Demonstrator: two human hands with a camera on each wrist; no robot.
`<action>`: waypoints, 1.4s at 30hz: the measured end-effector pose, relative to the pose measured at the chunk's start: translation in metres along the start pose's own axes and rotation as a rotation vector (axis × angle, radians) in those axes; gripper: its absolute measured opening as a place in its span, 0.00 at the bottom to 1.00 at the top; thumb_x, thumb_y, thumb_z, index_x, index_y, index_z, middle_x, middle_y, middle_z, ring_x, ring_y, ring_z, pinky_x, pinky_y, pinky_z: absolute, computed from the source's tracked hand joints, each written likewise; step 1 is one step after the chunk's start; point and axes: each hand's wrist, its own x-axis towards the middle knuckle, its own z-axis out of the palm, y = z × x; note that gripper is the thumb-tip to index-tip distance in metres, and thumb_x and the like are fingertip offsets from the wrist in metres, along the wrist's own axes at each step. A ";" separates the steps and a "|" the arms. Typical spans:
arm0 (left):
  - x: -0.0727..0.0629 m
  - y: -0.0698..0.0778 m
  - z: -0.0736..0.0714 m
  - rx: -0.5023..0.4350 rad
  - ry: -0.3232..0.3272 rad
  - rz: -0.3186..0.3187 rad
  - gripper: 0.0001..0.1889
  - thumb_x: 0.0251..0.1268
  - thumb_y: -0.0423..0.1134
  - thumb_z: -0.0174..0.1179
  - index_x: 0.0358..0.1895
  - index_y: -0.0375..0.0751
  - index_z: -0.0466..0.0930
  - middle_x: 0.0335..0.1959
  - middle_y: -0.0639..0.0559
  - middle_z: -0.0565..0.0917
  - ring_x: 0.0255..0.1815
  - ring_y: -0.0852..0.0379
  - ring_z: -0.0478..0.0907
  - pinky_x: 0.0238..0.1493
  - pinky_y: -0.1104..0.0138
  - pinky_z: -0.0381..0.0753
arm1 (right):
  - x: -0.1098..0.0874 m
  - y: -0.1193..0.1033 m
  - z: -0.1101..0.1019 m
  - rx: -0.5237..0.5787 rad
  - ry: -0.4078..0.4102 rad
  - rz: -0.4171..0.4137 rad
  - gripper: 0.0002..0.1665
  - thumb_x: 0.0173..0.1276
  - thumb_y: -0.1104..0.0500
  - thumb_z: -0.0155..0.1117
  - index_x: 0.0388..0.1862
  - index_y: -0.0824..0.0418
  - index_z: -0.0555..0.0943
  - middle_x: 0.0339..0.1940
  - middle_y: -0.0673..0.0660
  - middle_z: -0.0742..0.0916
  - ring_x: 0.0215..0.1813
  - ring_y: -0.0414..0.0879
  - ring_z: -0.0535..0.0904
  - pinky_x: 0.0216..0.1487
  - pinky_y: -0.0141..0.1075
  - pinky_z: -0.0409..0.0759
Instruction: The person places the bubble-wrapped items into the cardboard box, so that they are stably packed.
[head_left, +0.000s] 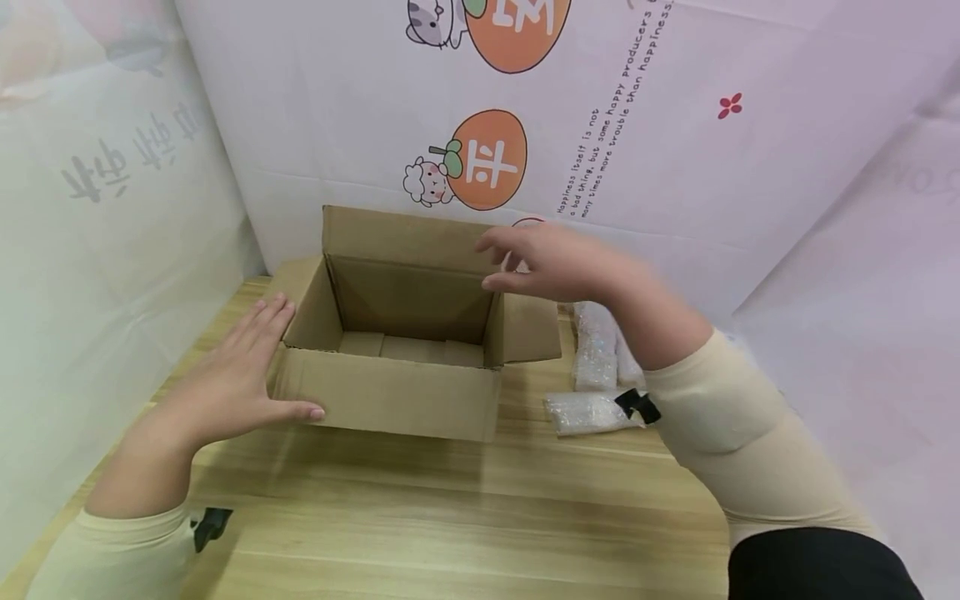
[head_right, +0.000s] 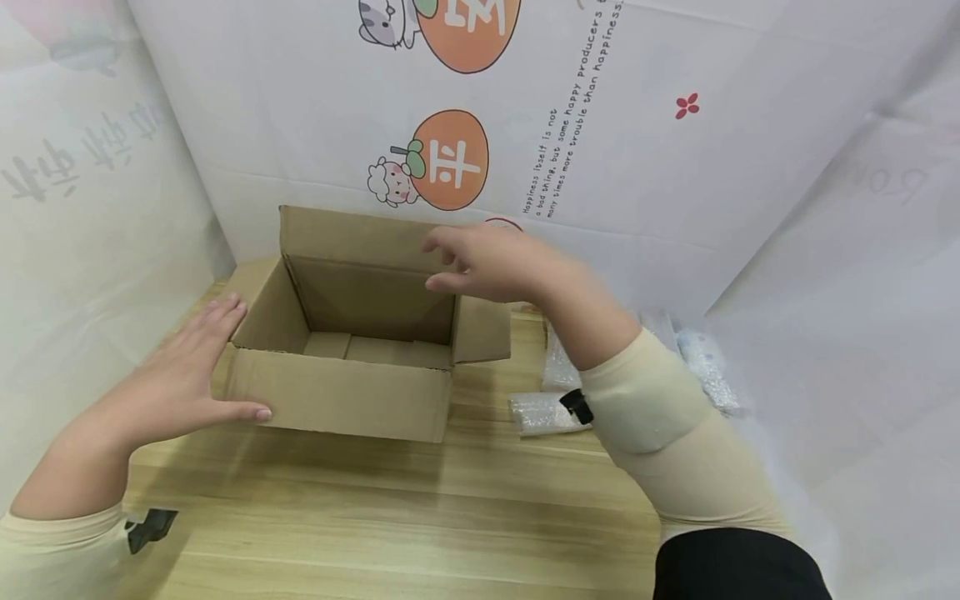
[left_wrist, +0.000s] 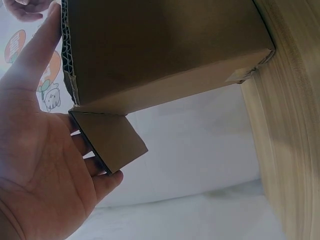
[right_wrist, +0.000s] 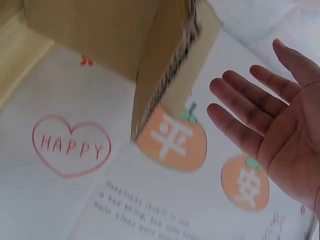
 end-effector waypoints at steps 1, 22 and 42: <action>0.000 0.000 0.000 0.000 -0.001 0.000 0.70 0.43 0.77 0.63 0.80 0.44 0.32 0.81 0.46 0.35 0.82 0.46 0.33 0.81 0.52 0.35 | -0.006 0.004 -0.002 0.007 0.017 0.010 0.29 0.71 0.41 0.60 0.67 0.48 0.71 0.54 0.47 0.83 0.54 0.41 0.81 0.55 0.40 0.80; -0.001 -0.002 0.000 -0.014 -0.005 -0.005 0.70 0.43 0.76 0.64 0.80 0.45 0.31 0.81 0.48 0.34 0.82 0.46 0.32 0.80 0.51 0.36 | -0.108 0.082 -0.001 0.034 0.219 0.199 0.35 0.70 0.43 0.63 0.70 0.55 0.69 0.64 0.58 0.78 0.63 0.54 0.75 0.58 0.55 0.76; -0.001 0.000 0.000 -0.030 -0.005 -0.012 0.70 0.42 0.77 0.64 0.80 0.47 0.31 0.81 0.48 0.34 0.82 0.45 0.32 0.80 0.50 0.36 | -0.171 0.154 0.084 0.008 0.062 0.287 0.42 0.66 0.38 0.64 0.68 0.64 0.70 0.66 0.67 0.76 0.68 0.65 0.68 0.64 0.62 0.67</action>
